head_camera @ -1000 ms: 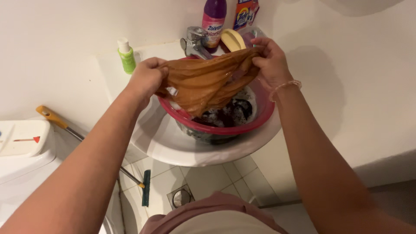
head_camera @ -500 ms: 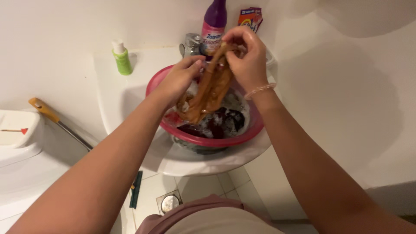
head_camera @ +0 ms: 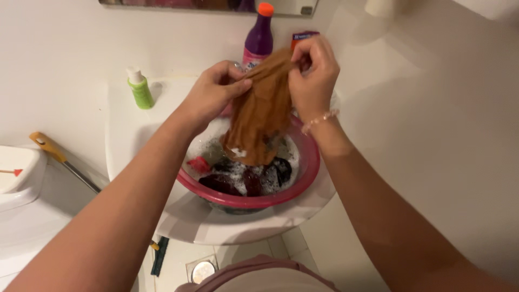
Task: The person hand washes several garments in a pink basin placed on a toilet tank. They scrub, rinse, and wring out each item one by one, including a beige cloth, a black garment, a light pink piece, a brown item, a red cloth, and a dark maroon garment, then place them into a white bucket.
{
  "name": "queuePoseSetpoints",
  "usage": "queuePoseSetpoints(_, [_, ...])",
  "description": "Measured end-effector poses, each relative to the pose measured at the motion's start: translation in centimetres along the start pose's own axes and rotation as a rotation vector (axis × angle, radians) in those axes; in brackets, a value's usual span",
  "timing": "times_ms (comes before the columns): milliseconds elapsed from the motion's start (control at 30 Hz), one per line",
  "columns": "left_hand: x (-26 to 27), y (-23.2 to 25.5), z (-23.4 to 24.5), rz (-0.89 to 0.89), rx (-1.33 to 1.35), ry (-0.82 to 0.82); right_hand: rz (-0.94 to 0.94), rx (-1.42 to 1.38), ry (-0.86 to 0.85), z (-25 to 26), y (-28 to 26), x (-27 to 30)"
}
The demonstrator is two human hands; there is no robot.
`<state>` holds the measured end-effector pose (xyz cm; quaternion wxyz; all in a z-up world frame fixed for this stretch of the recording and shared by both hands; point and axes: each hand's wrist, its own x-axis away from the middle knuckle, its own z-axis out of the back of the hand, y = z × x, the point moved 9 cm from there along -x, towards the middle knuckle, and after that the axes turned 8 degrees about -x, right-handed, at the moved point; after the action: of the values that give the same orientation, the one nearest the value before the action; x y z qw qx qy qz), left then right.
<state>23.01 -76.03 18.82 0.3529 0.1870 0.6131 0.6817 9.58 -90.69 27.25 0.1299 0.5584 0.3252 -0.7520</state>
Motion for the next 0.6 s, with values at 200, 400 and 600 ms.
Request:
queuePoseSetpoints(200, [2.5,-3.7,-0.2,0.127,0.443,-0.032,-0.334,-0.083,-0.217,-4.3,4.1,6.6])
queuePoseSetpoints(400, [6.0,-4.4,-1.0,0.297,0.766,-0.177,-1.199,-1.070,-0.613,-8.5,3.2,15.3])
queuePoseSetpoints(600, [4.9,-1.3,-0.2,0.231,0.371,-0.237,-1.151,-1.263,-0.593,-9.8,2.4,12.1])
